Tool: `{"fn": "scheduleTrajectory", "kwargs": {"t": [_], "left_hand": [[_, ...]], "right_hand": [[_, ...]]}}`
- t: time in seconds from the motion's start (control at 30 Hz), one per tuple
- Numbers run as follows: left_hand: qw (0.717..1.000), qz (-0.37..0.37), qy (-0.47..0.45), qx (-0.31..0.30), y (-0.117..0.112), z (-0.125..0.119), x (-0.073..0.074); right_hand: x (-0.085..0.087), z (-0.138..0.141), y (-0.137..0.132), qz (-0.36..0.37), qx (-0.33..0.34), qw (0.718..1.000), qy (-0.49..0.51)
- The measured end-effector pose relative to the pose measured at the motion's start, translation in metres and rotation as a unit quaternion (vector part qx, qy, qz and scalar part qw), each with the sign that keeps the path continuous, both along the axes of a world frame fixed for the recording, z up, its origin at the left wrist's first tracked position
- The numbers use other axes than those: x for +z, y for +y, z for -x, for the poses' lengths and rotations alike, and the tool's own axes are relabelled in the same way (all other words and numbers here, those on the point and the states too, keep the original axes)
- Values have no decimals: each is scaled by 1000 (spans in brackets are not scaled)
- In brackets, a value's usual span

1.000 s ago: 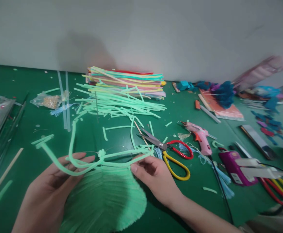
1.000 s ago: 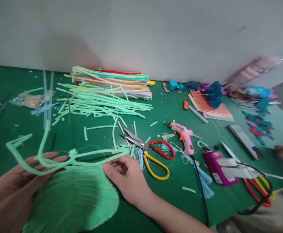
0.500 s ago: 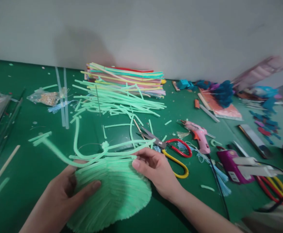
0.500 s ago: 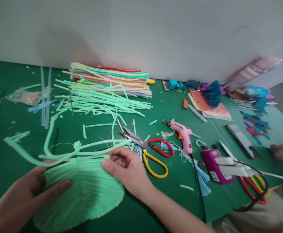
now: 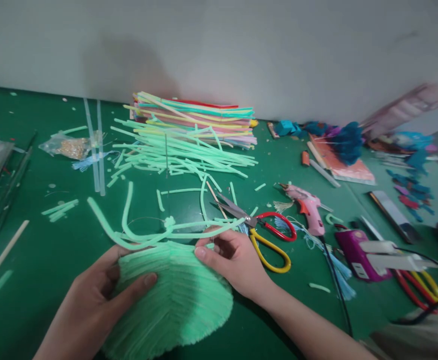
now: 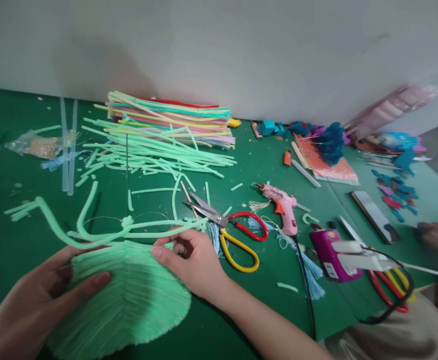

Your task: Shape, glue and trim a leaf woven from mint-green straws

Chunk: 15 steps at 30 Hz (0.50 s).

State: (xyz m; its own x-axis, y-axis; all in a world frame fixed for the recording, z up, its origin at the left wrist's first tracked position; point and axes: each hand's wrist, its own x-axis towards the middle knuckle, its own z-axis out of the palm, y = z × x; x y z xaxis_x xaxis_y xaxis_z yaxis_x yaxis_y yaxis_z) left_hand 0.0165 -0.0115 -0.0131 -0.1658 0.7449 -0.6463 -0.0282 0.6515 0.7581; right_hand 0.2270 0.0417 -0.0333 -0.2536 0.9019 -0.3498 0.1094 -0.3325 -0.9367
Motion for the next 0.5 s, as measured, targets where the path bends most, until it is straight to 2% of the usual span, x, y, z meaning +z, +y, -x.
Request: {"fn": "scheduleTrajectory", "kwargs": {"t": [0.17,0.37,0.5], "left_hand": [[1000,-3,5,-2,0,-3,3],[999,3,8,-38,-2,9,-6],[999,-1,22,-35,-1,6,-2]], "right_hand": [[-1,0,-1,-3,5,998,62],[-5,-1,-2,-31,37,998,36],[-6,-2,-1,2,17,999,40]]}}
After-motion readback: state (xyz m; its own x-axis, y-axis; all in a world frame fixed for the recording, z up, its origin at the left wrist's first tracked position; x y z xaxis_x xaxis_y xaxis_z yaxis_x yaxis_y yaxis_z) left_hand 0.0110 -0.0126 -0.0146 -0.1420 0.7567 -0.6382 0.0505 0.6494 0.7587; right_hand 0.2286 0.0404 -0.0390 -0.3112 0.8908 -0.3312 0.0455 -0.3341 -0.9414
